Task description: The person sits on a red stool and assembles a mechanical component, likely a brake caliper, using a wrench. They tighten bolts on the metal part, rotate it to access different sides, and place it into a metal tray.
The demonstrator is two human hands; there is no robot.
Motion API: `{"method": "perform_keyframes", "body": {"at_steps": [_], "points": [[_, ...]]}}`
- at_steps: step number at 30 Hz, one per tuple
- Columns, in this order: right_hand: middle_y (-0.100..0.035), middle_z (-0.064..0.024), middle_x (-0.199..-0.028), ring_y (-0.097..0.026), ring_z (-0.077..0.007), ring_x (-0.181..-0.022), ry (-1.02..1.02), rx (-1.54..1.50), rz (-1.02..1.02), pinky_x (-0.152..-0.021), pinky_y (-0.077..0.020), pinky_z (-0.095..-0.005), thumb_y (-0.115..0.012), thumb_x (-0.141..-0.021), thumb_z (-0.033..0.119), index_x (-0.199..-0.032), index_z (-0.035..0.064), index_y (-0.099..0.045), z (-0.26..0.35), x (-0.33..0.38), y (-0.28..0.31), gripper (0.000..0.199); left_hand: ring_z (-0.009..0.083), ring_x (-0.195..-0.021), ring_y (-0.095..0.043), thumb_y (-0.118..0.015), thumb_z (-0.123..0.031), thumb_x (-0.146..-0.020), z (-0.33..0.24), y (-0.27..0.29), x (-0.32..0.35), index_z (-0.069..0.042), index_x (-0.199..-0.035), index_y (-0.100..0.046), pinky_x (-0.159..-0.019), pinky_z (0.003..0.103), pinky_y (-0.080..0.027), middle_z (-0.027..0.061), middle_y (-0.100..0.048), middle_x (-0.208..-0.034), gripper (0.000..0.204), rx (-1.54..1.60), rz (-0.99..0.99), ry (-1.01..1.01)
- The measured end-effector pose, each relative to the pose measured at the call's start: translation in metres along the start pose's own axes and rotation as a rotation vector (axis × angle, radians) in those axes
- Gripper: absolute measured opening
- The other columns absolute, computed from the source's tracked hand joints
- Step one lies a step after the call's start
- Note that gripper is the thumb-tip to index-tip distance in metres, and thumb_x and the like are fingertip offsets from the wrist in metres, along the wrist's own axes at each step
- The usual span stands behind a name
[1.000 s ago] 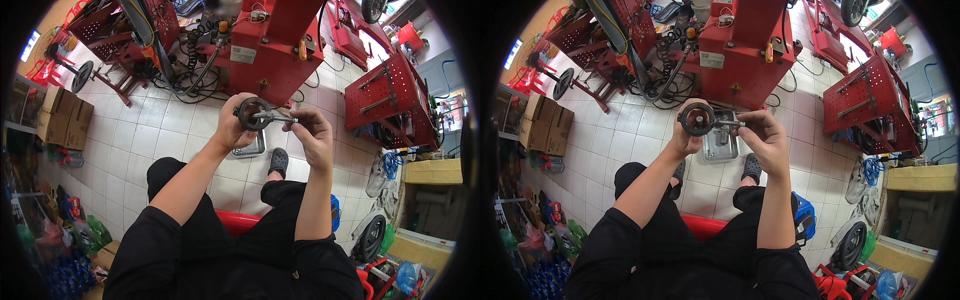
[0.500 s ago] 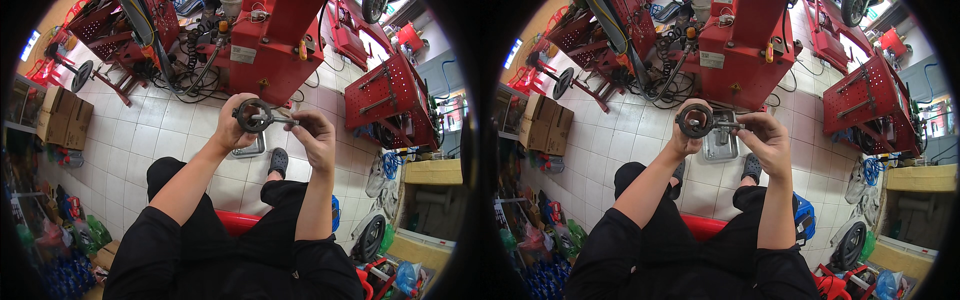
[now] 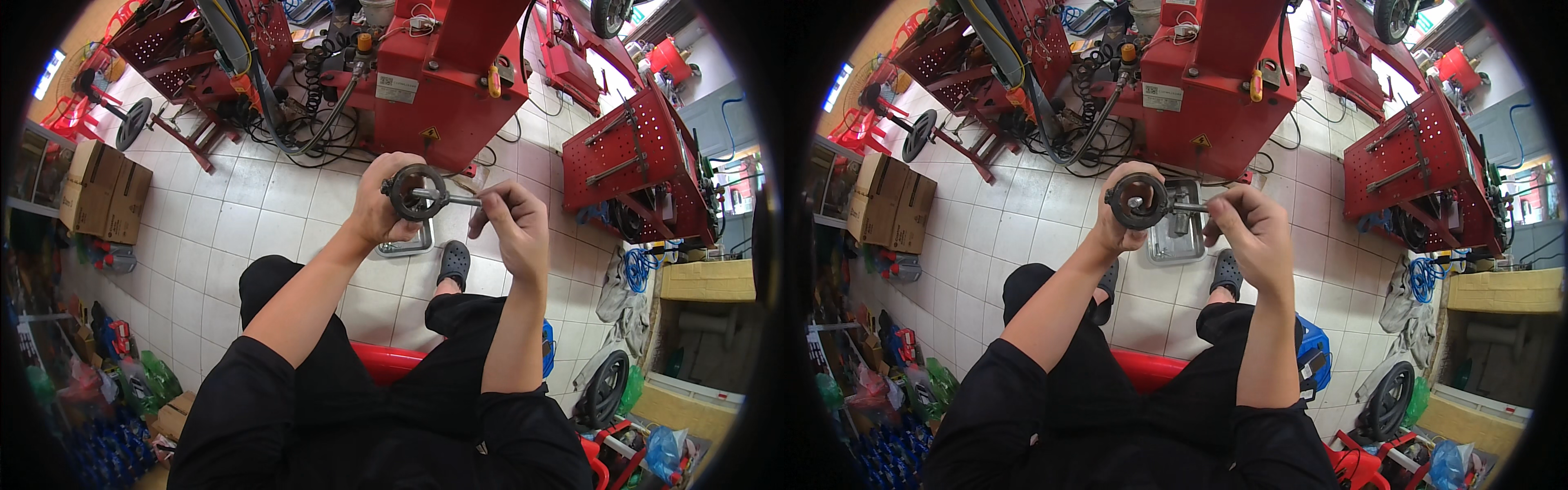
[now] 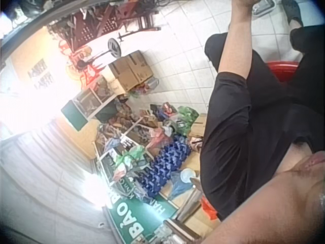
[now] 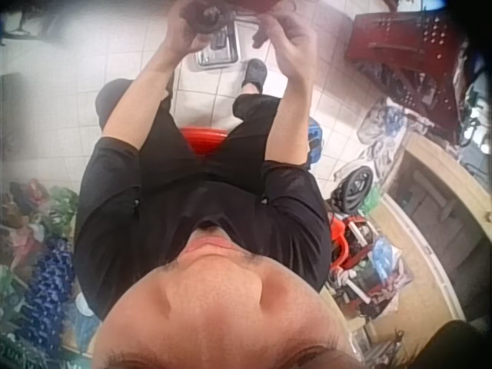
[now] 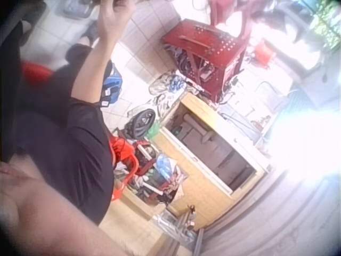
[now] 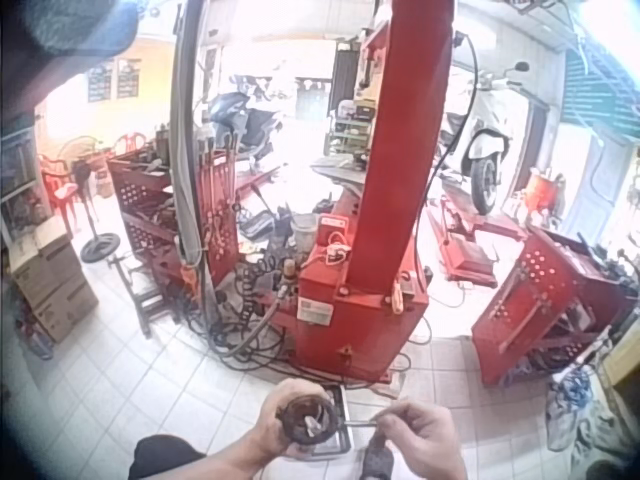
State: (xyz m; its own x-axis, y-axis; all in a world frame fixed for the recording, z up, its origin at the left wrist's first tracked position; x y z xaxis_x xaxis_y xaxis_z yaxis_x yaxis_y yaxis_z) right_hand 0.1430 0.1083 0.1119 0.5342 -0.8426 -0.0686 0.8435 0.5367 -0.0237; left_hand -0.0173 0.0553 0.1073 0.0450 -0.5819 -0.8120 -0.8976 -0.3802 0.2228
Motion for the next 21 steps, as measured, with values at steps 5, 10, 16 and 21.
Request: {"method": "perform_keyframes", "body": {"at_steps": [5, 10, 16, 21], "points": [[-0.062, -0.0071, -0.080, -0.060, -0.0122, -0.071, 0.055, -0.040, -0.066, -0.067, -0.0478, -0.0255, -0.058, -0.095, 0.014, -0.101, -0.0029, -0.058, 0.009, -0.001, -0.004, 0.018, 0.0314, -0.081, -0.058, -0.058, -0.051, -0.081, 0.001, 0.000, 0.000, -0.004, -0.085, -0.059, -0.070, 0.042, -0.045, 0.0136, -0.060, -0.098, 0.048, -0.005, -0.007, -0.009], [-0.062, -0.0062, -0.079, -0.059, -0.0119, -0.071, -0.038, 0.119, -0.002, -0.067, -0.0470, -0.0254, -0.057, -0.095, 0.014, -0.101, -0.0019, -0.057, -0.005, -0.002, -0.001, 0.017, 0.0319, -0.082, -0.059, -0.061, -0.048, -0.079, 0.009, 0.001, 0.004, -0.003, -0.084, -0.061, -0.070, 0.041, -0.046, 0.0139, -0.060, -0.100, 0.045, 0.038, -0.028, 0.055], [-0.062, -0.0053, -0.076, -0.059, -0.0113, -0.070, 0.018, -0.025, -0.034, -0.065, -0.0465, -0.0251, -0.056, -0.096, 0.013, -0.098, -0.0023, -0.057, 0.003, 0.000, -0.007, 0.016, 0.0316, -0.083, -0.059, -0.067, -0.044, -0.073, 0.003, -0.002, 0.002, -0.004, -0.085, -0.062, -0.071, 0.040, -0.046, 0.0131, -0.061, -0.102, 0.042, -0.050, 0.012, -0.037], [-0.062, -0.0059, -0.076, -0.059, -0.0119, -0.068, -0.169, 0.030, -0.013, -0.063, -0.0466, -0.0254, -0.059, -0.094, 0.014, -0.100, -0.0019, -0.056, -0.019, -0.003, 0.005, 0.017, 0.0309, -0.084, -0.059, -0.067, -0.044, -0.074, 0.000, -0.001, 0.000, -0.005, -0.087, -0.062, -0.072, 0.040, -0.046, 0.0125, -0.061, -0.101, 0.042, -0.029, 0.033, -0.024]]}}
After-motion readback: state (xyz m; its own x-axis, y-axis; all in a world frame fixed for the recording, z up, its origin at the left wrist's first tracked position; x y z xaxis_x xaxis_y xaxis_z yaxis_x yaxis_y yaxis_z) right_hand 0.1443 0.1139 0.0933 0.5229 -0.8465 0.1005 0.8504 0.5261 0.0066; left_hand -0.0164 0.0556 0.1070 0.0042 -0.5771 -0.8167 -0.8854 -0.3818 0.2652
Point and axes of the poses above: each hand's wrist, its own x-axis away from the middle knuckle, its own y-axis out of the back of the hand, z = x × y, the point moved 10 cm from there along -x, towards the middle knuckle
